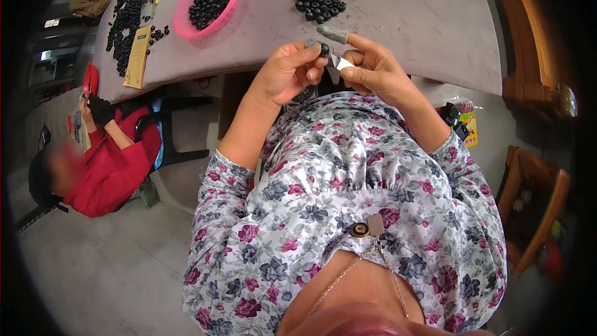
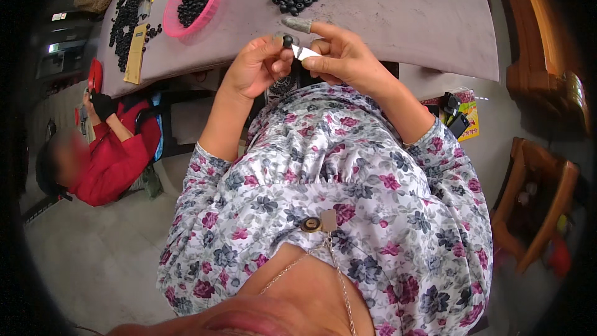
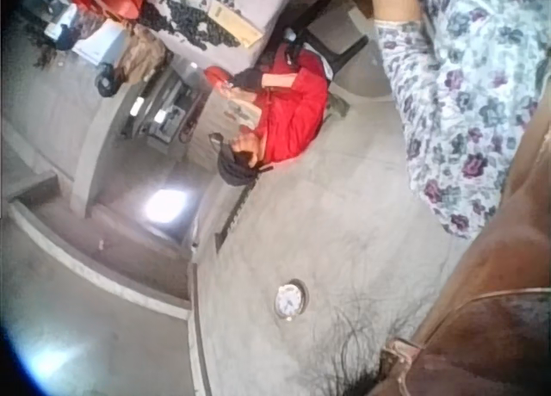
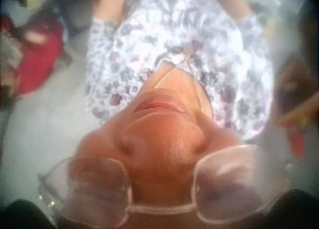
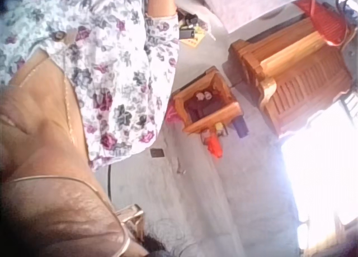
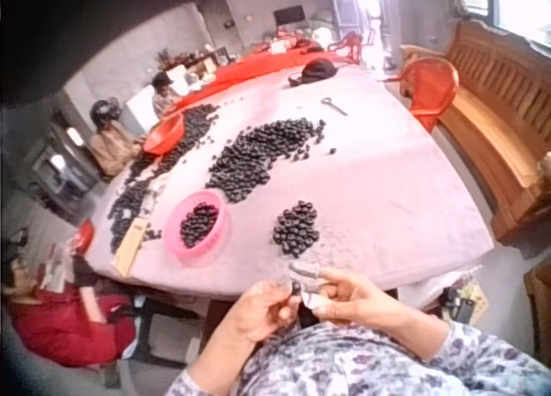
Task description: The person picks up small black plastic components, trims excess material from each piece using a handheld blade, and places the trimmed pieces into a pile on the table.
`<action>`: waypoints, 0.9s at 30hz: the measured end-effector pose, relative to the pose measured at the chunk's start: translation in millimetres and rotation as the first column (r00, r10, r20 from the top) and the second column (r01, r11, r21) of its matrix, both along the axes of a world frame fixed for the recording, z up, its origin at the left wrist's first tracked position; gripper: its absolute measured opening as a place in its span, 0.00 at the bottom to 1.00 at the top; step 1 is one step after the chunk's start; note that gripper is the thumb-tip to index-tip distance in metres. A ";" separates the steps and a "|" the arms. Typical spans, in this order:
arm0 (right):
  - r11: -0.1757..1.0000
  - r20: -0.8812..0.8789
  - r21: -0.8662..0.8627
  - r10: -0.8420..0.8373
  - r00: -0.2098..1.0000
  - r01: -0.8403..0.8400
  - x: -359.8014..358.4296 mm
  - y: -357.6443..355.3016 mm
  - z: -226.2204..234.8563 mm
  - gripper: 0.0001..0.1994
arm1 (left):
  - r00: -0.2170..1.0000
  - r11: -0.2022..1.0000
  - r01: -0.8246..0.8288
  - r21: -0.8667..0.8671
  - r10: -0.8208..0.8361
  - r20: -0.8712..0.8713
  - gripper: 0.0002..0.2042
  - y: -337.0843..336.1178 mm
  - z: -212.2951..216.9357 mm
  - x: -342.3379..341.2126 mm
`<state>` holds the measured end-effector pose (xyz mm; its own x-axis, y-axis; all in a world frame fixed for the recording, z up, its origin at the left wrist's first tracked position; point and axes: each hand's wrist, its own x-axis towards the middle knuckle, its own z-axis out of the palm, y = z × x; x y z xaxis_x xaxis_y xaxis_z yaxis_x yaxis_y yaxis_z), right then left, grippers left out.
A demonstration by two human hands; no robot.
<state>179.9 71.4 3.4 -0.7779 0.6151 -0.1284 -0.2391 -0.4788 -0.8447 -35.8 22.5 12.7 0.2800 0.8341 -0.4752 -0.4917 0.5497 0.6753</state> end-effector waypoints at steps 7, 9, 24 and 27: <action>0.997 -0.006 -0.046 0.054 0.999 -0.054 7.4 -1.5 -3.0 0.21 | 0.932 0.991 -0.058 -0.124 0.098 0.350 0.11 -12.6 -10.5 22.0; 0.997 0.003 -0.040 0.072 0.997 -0.072 11.9 -1.8 2.3 0.20 | 0.921 0.988 -0.055 -0.143 0.106 0.375 0.11 -15.0 -6.5 26.3; 0.997 -0.029 -0.020 0.073 0.997 -0.074 19.4 -6.9 0.7 0.15 | 0.921 0.986 -0.058 -0.155 0.113 0.374 0.10 -23.4 -9.6 32.9; 0.996 -0.016 -0.016 0.085 0.996 -0.085 20.0 -7.6 -0.7 0.15 | 0.930 0.987 -0.069 -0.144 0.116 0.348 0.10 -25.3 -10.8 34.2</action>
<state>200.0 63.8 2.7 -0.8291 0.5447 -0.1259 -0.2097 -0.5117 -0.8332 -1.6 -2.8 1.9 0.3735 0.8037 -0.4632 -0.7387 0.5597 0.3755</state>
